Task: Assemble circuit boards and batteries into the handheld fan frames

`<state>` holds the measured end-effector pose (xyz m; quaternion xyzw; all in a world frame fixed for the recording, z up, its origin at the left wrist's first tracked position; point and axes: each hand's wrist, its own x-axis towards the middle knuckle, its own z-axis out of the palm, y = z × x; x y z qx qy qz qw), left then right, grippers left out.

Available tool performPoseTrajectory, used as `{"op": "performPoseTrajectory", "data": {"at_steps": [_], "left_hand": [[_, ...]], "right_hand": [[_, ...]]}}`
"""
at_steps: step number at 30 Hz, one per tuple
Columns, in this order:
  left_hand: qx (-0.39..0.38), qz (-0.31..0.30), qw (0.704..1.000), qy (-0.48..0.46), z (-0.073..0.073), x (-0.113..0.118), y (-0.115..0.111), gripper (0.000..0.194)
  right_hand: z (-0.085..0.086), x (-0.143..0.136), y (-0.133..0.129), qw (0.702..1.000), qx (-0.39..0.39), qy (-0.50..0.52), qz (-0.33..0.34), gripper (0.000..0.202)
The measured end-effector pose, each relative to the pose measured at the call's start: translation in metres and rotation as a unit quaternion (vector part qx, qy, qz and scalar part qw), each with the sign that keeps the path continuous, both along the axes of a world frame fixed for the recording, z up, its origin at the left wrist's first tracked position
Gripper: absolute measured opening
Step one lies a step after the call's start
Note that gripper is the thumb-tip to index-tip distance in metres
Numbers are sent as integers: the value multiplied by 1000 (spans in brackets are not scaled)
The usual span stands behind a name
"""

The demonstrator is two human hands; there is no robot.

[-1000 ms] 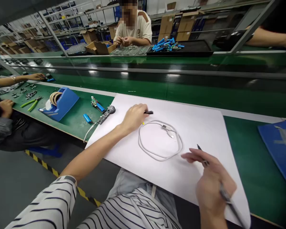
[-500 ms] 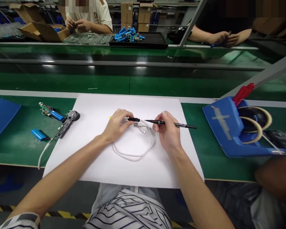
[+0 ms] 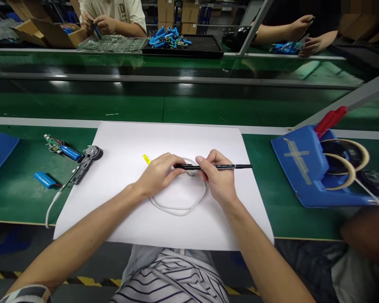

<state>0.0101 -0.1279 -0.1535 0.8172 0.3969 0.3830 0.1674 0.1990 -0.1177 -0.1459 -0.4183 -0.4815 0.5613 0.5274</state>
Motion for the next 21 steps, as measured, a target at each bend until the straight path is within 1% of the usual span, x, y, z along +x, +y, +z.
{"op": "performPoseTrajectory", "data": {"at_steps": [2, 5, 8, 11, 14, 16, 17, 19, 21], "left_hand": [[13, -7, 1000, -22, 1, 6, -4, 10], [15, -8, 999, -47, 3, 13, -9, 11], [11, -1, 998, -65, 4, 16, -10, 12], [26, 13, 997, -77, 4, 18, -11, 13], [50, 16, 996, -74, 3, 20, -12, 15], [60, 2, 997, -56, 2, 21, -10, 20], [55, -8, 998, -34, 2, 21, -9, 22], [25, -24, 999, 23, 2, 19, -6, 25], [-3, -37, 996, 78, 4, 16, -4, 29]], "right_hand": [[0, -4, -1, 999, 19, 7, -31, 49], [-1, -10, -3, 997, 41, 5, -67, 53], [-3, -17, -6, 993, 47, 1, -105, 56], [-5, -21, -9, 991, 56, -9, -119, 57], [-3, -22, -14, 985, 84, -39, -143, 55], [-1, -20, -16, 979, 103, -55, -166, 54], [-1, -18, -17, 978, 103, -65, -167, 51], [0, -14, -17, 977, 100, -107, -156, 44], [-2, -7, -19, 964, 124, -175, -160, 35]]}}
